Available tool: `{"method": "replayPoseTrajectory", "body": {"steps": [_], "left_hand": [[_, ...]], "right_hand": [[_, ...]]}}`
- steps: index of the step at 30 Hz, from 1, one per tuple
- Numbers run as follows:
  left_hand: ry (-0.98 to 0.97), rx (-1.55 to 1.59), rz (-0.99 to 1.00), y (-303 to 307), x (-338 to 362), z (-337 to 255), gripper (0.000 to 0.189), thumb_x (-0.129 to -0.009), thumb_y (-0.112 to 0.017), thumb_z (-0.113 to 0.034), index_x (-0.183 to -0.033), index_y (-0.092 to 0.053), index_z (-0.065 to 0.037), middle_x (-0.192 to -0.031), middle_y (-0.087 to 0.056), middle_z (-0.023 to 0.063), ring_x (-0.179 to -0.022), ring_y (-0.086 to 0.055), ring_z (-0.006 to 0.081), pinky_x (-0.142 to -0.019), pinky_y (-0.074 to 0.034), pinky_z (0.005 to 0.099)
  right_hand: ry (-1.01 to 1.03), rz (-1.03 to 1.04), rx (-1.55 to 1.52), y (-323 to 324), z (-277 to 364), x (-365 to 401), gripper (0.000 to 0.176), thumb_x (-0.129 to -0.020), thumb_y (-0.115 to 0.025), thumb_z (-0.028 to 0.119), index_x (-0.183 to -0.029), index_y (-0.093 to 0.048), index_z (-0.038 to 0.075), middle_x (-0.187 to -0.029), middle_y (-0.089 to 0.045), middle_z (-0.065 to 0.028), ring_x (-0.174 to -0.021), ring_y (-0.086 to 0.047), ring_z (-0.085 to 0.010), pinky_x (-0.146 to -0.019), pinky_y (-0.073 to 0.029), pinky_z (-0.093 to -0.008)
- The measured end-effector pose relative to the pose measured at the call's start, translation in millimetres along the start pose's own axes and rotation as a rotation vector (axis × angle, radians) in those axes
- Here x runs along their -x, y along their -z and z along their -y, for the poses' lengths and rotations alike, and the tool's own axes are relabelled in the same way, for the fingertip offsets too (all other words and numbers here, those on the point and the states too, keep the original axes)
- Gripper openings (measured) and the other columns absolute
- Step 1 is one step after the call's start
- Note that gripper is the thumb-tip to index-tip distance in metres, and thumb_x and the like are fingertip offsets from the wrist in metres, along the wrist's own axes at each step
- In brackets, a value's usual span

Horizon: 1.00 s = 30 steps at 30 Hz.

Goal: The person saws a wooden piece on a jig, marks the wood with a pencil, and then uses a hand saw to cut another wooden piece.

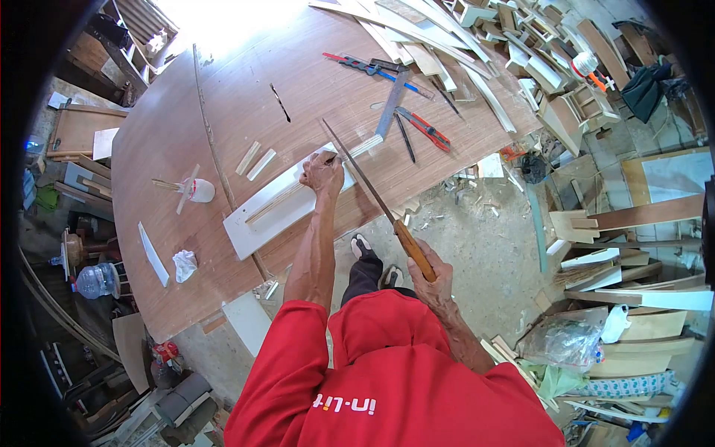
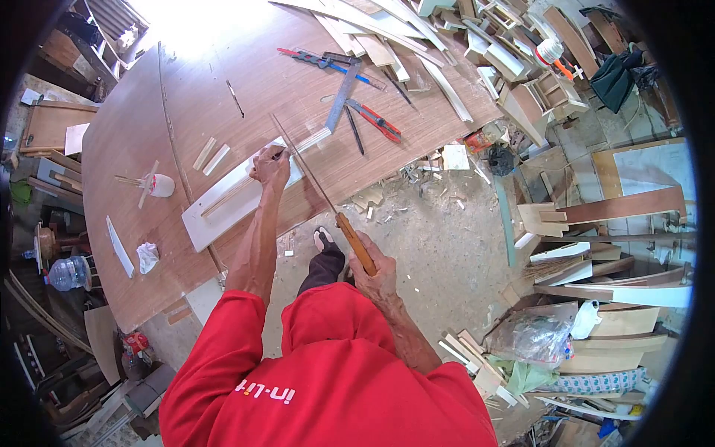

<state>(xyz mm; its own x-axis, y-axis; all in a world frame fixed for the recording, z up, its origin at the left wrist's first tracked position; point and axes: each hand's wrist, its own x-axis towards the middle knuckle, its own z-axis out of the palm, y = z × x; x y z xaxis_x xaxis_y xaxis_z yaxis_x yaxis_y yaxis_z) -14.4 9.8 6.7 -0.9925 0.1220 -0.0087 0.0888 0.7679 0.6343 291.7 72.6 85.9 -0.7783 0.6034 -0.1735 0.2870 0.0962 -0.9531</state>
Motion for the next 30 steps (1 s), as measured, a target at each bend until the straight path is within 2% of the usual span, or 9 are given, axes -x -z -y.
{"method": "replayPoseTrajectory", "body": {"steps": [8,11,14,16,19,23,25,28,30], "left_hand": [[0.058,0.001,0.054,-2.9,-5.4,0.4,0.015,-0.074,-0.067,-0.026,-0.085,-0.075,-0.019,-0.101,-0.066,-0.0018,-0.109,-0.049,0.026,-0.093,-0.025,0.0448],[0.062,0.012,0.056,-2.3,-5.1,-0.5,0.015,-0.074,-0.068,-0.027,-0.084,-0.075,-0.019,-0.101,-0.066,-0.0018,-0.109,-0.049,0.026,-0.093,-0.025,0.0441],[0.061,0.007,0.029,0.2,-2.1,-3.5,0.015,-0.074,-0.068,-0.028,-0.083,-0.075,-0.019,-0.101,-0.066,-0.0017,-0.109,-0.048,0.026,-0.093,-0.025,0.0436],[0.06,-0.004,0.01,0.2,0.4,-6.9,0.015,-0.074,-0.068,-0.028,-0.083,-0.076,-0.018,-0.101,-0.067,-0.0016,-0.109,-0.048,0.026,-0.093,-0.025,0.0435],[0.07,-0.014,0.0,0.8,0.1,-7.2,0.015,-0.074,-0.069,-0.029,-0.081,-0.076,-0.018,-0.102,-0.067,-0.0011,-0.11,-0.048,0.0257,-0.093,-0.025,0.0434],[0.051,0.011,-0.031,-3.9,-0.1,-3.5,0.016,-0.073,-0.069,-0.031,-0.081,-0.076,-0.018,-0.103,-0.067,0.0001,-0.11,-0.049,0.0258,-0.094,-0.025,0.0435],[0.045,0.013,-0.046,-2.6,0.3,-4.0,0.016,-0.073,-0.069,-0.031,-0.081,-0.076,-0.018,-0.102,-0.067,0.0006,-0.109,-0.049,0.0259,-0.094,-0.025,0.0437],[0.041,-0.044,-0.019,0.3,2.2,-7.5,0.016,-0.078,-0.069,-0.033,-0.085,-0.076,-0.02,-0.103,-0.068,-0.0001,-0.111,-0.05,0.0263,-0.093,-0.025,0.0451],[0.026,-0.009,-0.062,-2.2,1.8,-5.9,0.018,-0.071,-0.069,-0.03,-0.082,-0.075,-0.018,-0.1,-0.067,0.0017,-0.107,-0.051,0.0265,-0.092,-0.026,0.0442]], "right_hand": [[-0.01,0.031,0.035,0.8,4.1,4.2,0.04,-0.09,-0.064,0.008,-0.127,-0.056,-0.004,-0.114,-0.067,-0.0154,-0.095,-0.063,-0.0134,-0.081,-0.049,-0.0241],[0.073,0.021,0.068,-0.2,1.3,5.7,0.04,-0.09,-0.064,0.007,-0.128,-0.055,-0.004,-0.11,-0.068,-0.0143,-0.091,-0.063,-0.0117,-0.078,-0.049,-0.0234],[0.091,0.018,0.077,-2.8,-6.0,8.5,0.045,-0.088,-0.066,0.01,-0.131,-0.055,0.002,-0.106,-0.069,-0.0171,-0.077,-0.07,-0.0169,-0.066,-0.054,-0.0273],[0.074,0.026,0.064,-2.5,-6.7,11.6,0.043,-0.091,-0.065,0.01,-0.13,-0.055,-0.003,-0.096,-0.07,-0.0098,-0.075,-0.061,-0.009,-0.068,-0.05,-0.0219],[0.203,-0.018,0.119,-2.4,-8.7,13.9,0.043,-0.09,-0.066,0.011,-0.129,-0.055,-0.003,-0.091,-0.068,-0.0069,-0.069,-0.058,-0.0076,-0.063,-0.049,-0.0207],[0.26,-0.028,0.157,-2.6,-6.7,12.1,0.043,-0.09,-0.066,0.01,-0.129,-0.055,-0.003,-0.087,-0.067,-0.0054,-0.065,-0.054,-0.0055,-0.06,-0.047,-0.0198],[0.123,0.015,0.041,-5.2,-4.7,10.0,0.042,-0.09,-0.066,0.009,-0.129,-0.056,-0.002,-0.085,-0.066,-0.0057,-0.063,-0.052,-0.0042,-0.057,-0.045,-0.0196],[0.151,0.005,0.051,-3.7,-1.5,12.7,0.041,-0.09,-0.065,0.008,-0.128,-0.056,-0.002,-0.085,-0.066,-0.0054,-0.061,-0.05,-0.0045,-0.056,-0.044,-0.0196],[0.165,0.005,0.059,1.0,-1.2,19.2,0.041,-0.09,-0.065,0.008,-0.128,-0.056,-0.002,-0.084,-0.065,-0.0054,-0.061,-0.05,-0.0043,-0.056,-0.044,-0.0196]]}}
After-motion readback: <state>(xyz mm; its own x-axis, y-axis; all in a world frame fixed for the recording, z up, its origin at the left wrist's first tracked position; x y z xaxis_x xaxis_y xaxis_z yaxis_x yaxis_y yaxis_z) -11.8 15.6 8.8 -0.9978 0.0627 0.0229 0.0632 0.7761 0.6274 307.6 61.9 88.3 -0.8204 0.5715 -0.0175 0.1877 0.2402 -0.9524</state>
